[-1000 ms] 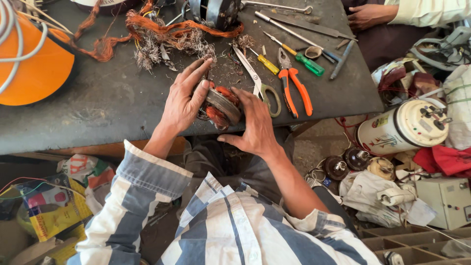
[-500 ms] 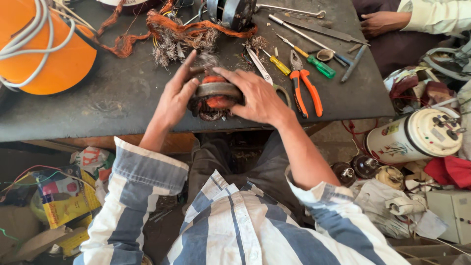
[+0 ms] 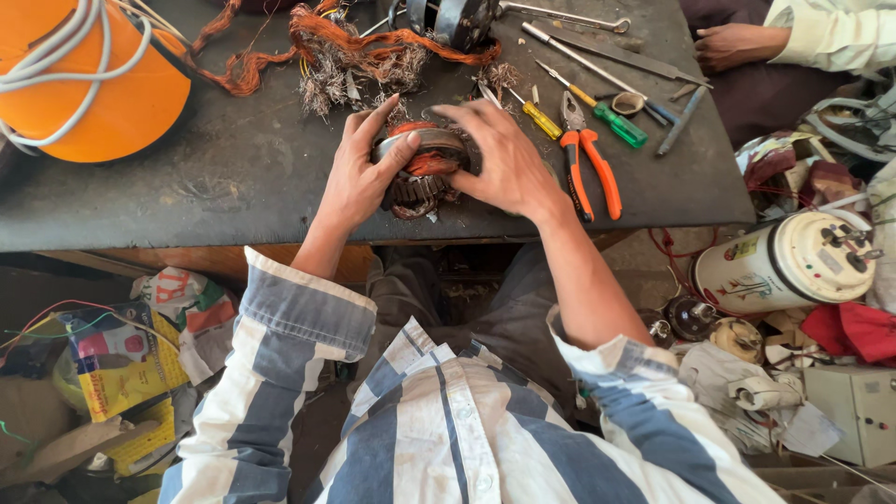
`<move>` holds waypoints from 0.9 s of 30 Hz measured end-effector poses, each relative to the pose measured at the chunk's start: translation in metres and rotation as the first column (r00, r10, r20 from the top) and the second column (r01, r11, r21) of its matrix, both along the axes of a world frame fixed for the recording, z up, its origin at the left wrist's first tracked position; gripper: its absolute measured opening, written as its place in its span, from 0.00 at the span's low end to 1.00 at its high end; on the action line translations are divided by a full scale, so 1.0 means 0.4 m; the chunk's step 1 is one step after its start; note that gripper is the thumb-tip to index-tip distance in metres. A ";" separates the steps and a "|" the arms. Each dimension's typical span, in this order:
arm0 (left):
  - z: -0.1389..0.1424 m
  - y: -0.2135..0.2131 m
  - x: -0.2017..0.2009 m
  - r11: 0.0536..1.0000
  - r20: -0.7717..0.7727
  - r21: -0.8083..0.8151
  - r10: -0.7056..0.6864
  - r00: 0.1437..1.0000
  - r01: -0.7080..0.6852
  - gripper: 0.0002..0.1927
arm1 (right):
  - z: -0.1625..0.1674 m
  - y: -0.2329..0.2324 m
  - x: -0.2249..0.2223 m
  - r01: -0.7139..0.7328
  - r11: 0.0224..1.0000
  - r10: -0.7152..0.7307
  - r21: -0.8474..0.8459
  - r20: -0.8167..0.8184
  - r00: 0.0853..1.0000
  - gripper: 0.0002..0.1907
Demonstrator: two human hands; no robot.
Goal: The person dismantles a burnt electric motor stator on a workbench. They use a screwdriver and pliers to pry and cut the old windings, then pull bundles of burnt copper wire out of the stator slots by hand and drop the scrap wire on the table.
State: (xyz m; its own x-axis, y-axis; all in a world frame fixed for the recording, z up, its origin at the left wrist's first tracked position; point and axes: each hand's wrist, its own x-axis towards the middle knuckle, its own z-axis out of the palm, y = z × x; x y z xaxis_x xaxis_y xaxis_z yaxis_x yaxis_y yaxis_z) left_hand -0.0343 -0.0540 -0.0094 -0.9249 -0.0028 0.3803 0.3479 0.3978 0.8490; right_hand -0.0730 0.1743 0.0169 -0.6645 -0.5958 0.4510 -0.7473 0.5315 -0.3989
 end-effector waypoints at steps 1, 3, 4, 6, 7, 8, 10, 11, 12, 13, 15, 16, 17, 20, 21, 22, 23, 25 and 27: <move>0.001 0.001 -0.001 1.000 0.020 0.004 0.003 1.000 -0.003 0.37 | -0.005 0.004 0.011 0.048 0.999 -0.048 0.007 0.045 0.998 0.38; 0.005 0.005 -0.002 1.000 0.053 0.020 0.000 0.999 -0.001 0.39 | -0.017 0.010 0.030 0.143 0.989 -0.145 0.026 0.135 0.980 0.36; 0.007 0.008 -0.002 0.999 0.063 0.032 -0.007 0.998 0.005 0.41 | -0.023 0.010 0.035 0.133 0.991 -0.135 0.028 0.143 0.980 0.38; 0.012 0.016 -0.003 0.999 0.075 0.042 -0.014 0.997 0.010 0.44 | -0.036 0.011 0.043 0.114 0.993 -0.118 0.033 0.162 0.980 0.40; 0.014 0.020 -0.004 0.999 0.076 0.040 -0.013 0.997 0.010 0.46 | -0.041 0.013 0.046 0.101 0.995 -0.099 0.004 0.207 0.973 0.40; 0.016 0.023 -0.006 0.999 0.075 0.039 -0.012 0.997 0.009 0.47 | -0.046 0.013 0.047 0.088 0.996 -0.079 -0.025 0.250 0.965 0.40; 0.019 0.028 -0.011 1.000 0.133 0.012 0.005 0.991 -0.006 0.51 | -0.054 0.013 0.045 0.084 0.995 -0.065 -0.044 0.326 0.943 0.40; 0.020 0.028 -0.013 1.000 0.162 -0.003 0.015 0.987 -0.015 0.52 | -0.058 0.012 0.043 0.093 0.995 -0.075 -0.033 0.361 0.929 0.40; 0.022 0.027 -0.014 1.000 0.190 -0.003 0.004 0.982 -0.004 0.53 | -0.062 0.013 0.040 0.102 0.995 -0.085 -0.021 0.396 0.914 0.41; 0.024 0.025 -0.017 1.000 0.217 -0.004 -0.007 0.976 0.008 0.54 | -0.066 0.012 0.036 0.100 0.994 -0.074 -0.040 0.421 0.904 0.41; 0.029 0.019 -0.021 0.999 0.258 0.004 -0.038 0.966 0.038 0.56 | -0.078 0.008 0.023 0.095 0.992 -0.047 -0.079 0.468 0.882 0.42; 0.033 0.014 -0.023 0.998 0.275 0.014 -0.059 0.960 0.057 0.57 | -0.086 0.006 0.017 0.081 0.991 -0.023 -0.104 0.469 0.883 0.43; 0.037 0.011 -0.025 0.997 0.290 0.025 -0.081 0.954 0.077 0.57 | -0.094 0.007 0.010 0.068 0.989 0.000 -0.128 0.468 0.884 0.43; 0.054 0.001 -0.033 0.956 0.326 0.237 -0.249 0.912 0.176 0.57 | -0.118 0.009 -0.017 0.033 0.977 0.083 -0.212 0.515 0.853 0.45; 0.057 0.000 -0.034 0.915 0.349 0.356 -0.320 0.881 0.192 0.58 | -0.124 0.009 -0.027 0.023 0.970 0.113 -0.242 0.536 0.837 0.45; 0.060 0.000 -0.037 0.859 0.360 0.471 -0.394 0.846 0.200 0.59 | -0.129 0.008 -0.035 0.027 0.967 0.117 -0.254 0.537 0.836 0.47; 0.063 0.002 -0.037 0.791 0.362 0.579 -0.468 0.806 0.199 0.60 | -0.134 0.007 -0.041 0.033 0.964 0.120 -0.265 0.538 0.834 0.50; 0.065 0.009 -0.036 0.793 0.358 0.579 -0.458 0.814 0.191 0.59 | -0.138 0.008 -0.044 0.053 0.936 0.185 -0.348 0.614 0.767 0.53; 0.064 0.015 -0.035 0.795 0.347 0.575 -0.452 0.821 0.194 0.59 | -0.138 0.003 -0.046 0.102 0.872 0.324 -0.479 0.720 0.613 0.54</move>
State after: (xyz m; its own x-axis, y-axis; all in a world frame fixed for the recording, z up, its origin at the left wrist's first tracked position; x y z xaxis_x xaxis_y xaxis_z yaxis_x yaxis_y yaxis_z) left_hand -0.0482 -0.0479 0.0161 -0.9642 0.2619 -0.0414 -0.0924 -0.1853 0.9783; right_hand -0.0915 0.1756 -0.0382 -0.8214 -0.5694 0.0331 -0.0916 0.0745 -0.9930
